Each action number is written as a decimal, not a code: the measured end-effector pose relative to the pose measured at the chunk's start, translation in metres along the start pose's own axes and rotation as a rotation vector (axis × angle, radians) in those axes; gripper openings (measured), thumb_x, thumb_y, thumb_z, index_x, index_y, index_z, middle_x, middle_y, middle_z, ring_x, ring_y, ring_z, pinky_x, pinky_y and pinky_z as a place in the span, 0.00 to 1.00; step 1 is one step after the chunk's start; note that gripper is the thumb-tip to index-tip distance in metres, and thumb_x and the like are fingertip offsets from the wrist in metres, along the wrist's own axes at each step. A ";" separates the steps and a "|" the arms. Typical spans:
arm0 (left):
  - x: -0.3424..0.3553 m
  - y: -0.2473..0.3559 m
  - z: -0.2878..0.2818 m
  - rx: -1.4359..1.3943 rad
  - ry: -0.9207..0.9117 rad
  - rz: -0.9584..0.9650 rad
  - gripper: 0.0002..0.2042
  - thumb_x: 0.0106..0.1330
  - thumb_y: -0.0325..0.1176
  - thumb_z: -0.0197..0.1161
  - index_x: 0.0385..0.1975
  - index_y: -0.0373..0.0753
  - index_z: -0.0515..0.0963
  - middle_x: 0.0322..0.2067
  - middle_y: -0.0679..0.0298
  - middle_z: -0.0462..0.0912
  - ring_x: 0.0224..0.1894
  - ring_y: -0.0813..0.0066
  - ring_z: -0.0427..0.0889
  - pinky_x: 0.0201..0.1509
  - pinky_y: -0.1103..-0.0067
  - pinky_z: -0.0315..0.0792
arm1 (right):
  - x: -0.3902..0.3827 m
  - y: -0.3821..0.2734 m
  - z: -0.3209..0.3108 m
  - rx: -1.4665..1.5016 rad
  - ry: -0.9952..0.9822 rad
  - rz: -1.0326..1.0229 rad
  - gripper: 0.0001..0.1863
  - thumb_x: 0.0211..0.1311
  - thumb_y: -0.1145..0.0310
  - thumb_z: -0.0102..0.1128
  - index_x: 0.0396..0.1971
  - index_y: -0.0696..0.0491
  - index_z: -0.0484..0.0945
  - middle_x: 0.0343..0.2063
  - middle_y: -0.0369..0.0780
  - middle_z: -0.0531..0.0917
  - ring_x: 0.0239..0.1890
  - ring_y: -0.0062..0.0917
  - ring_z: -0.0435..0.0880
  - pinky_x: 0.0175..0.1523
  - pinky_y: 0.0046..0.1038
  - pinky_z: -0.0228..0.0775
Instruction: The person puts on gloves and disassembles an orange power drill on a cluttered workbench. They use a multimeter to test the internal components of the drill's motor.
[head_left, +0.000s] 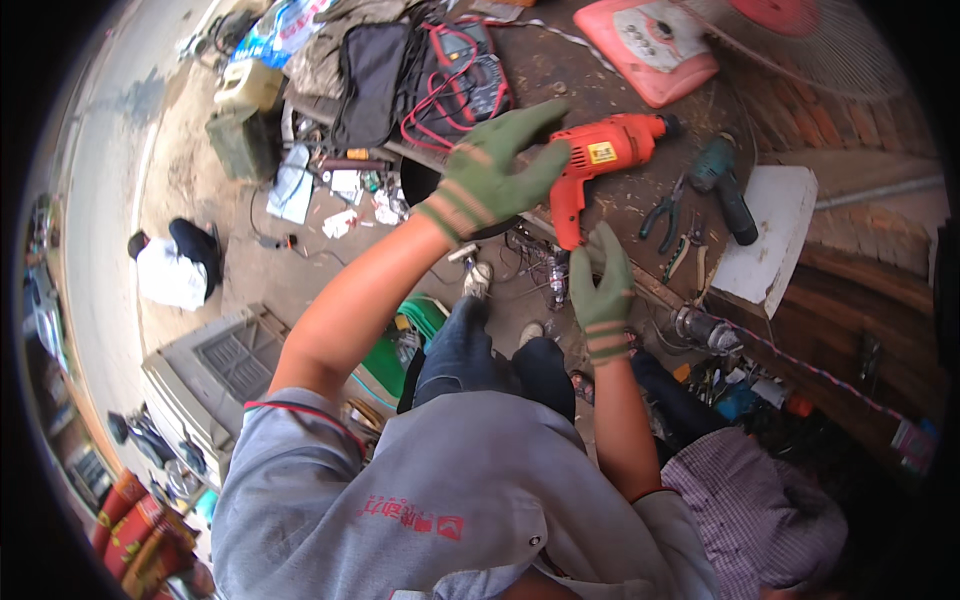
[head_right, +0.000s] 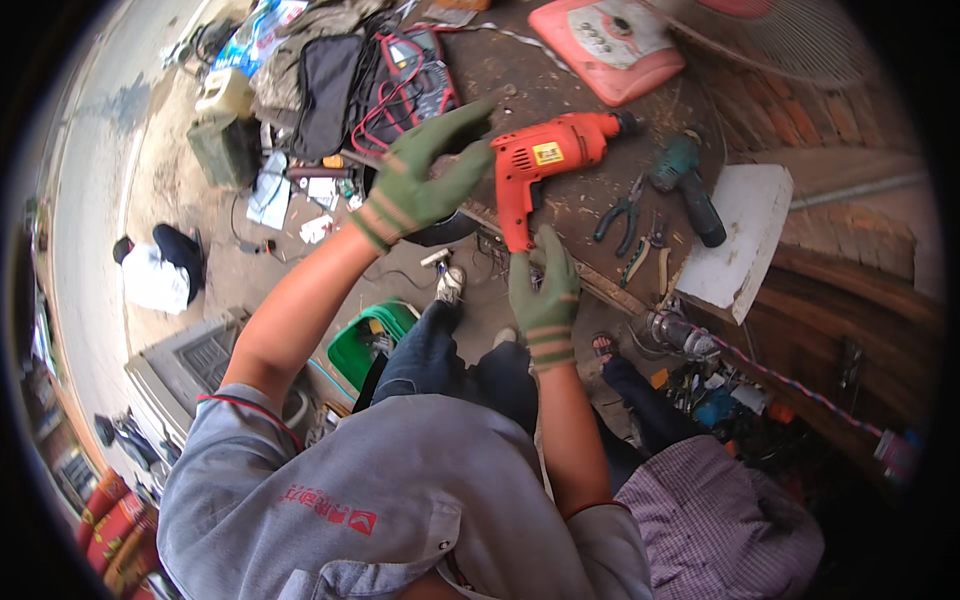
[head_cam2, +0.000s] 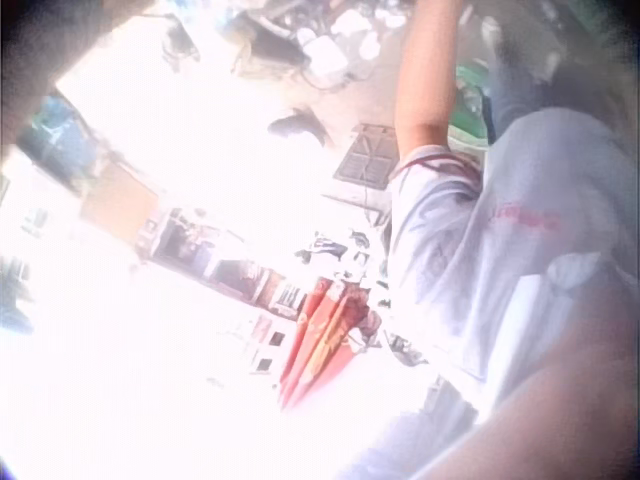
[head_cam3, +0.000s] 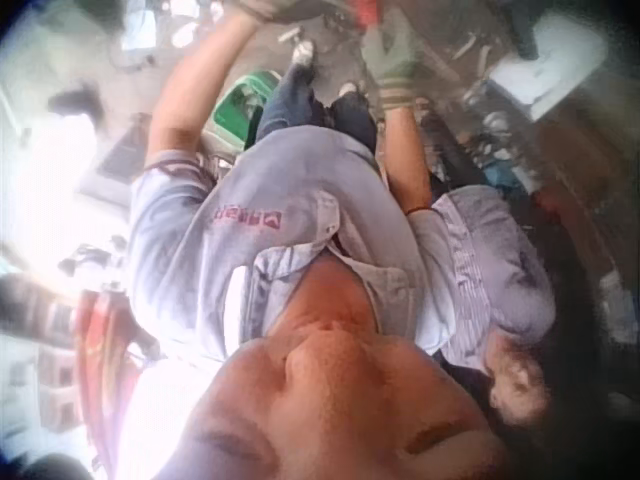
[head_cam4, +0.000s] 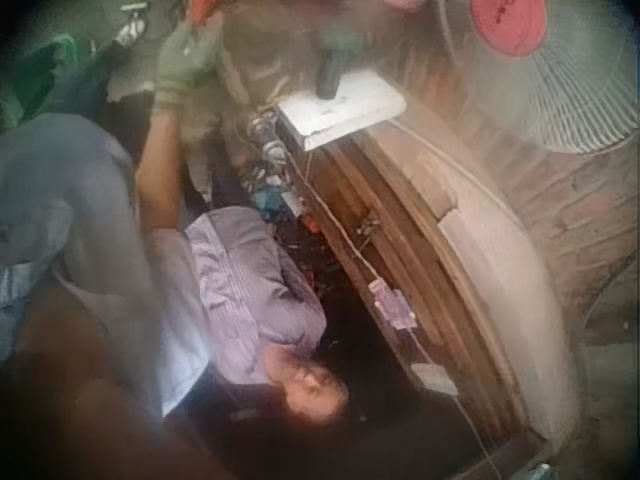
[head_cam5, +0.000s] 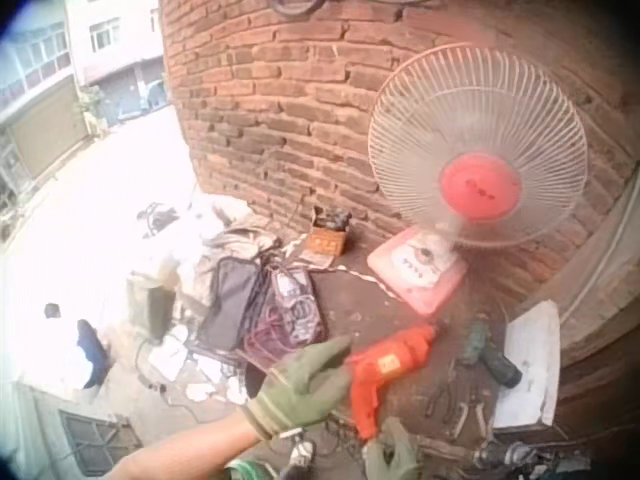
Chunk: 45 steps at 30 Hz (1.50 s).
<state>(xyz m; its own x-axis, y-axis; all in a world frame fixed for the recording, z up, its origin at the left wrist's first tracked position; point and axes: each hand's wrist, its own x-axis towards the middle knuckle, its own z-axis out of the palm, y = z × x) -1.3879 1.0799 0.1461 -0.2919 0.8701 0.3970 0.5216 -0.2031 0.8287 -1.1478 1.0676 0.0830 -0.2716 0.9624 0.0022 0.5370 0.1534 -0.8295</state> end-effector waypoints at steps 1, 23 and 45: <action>-0.029 -0.004 -0.025 0.012 0.072 0.011 0.18 0.70 0.32 0.66 0.57 0.32 0.79 0.43 0.52 0.88 0.44 0.70 0.88 0.52 0.76 0.79 | -0.015 -0.001 -0.010 0.026 -0.074 -0.026 0.22 0.65 0.68 0.65 0.56 0.62 0.77 0.45 0.52 0.85 0.44 0.42 0.88 0.50 0.38 0.80; -0.557 -0.481 0.186 0.565 -0.281 -1.306 0.44 0.60 0.44 0.71 0.76 0.51 0.55 0.75 0.47 0.57 0.68 0.46 0.72 0.67 0.62 0.73 | -0.114 0.536 0.431 -0.336 -1.015 0.176 0.24 0.64 0.57 0.63 0.53 0.59 0.84 0.46 0.51 0.88 0.51 0.37 0.88 0.57 0.34 0.77; -0.561 -0.637 0.245 0.341 -0.287 -1.164 0.25 0.57 0.28 0.65 0.58 0.49 0.81 0.58 0.52 0.79 0.59 0.48 0.80 0.62 0.63 0.75 | -0.138 0.593 0.531 -0.727 -1.058 0.047 0.23 0.64 0.52 0.55 0.40 0.57 0.86 0.44 0.58 0.84 0.49 0.54 0.84 0.54 0.49 0.75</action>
<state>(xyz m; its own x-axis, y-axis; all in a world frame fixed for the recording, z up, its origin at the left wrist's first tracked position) -1.3604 0.8309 -0.7013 -0.5566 0.5299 -0.6398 0.2646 0.8431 0.4681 -1.2161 0.9067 -0.7057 -0.5599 0.3763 -0.7382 0.7826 0.5327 -0.3220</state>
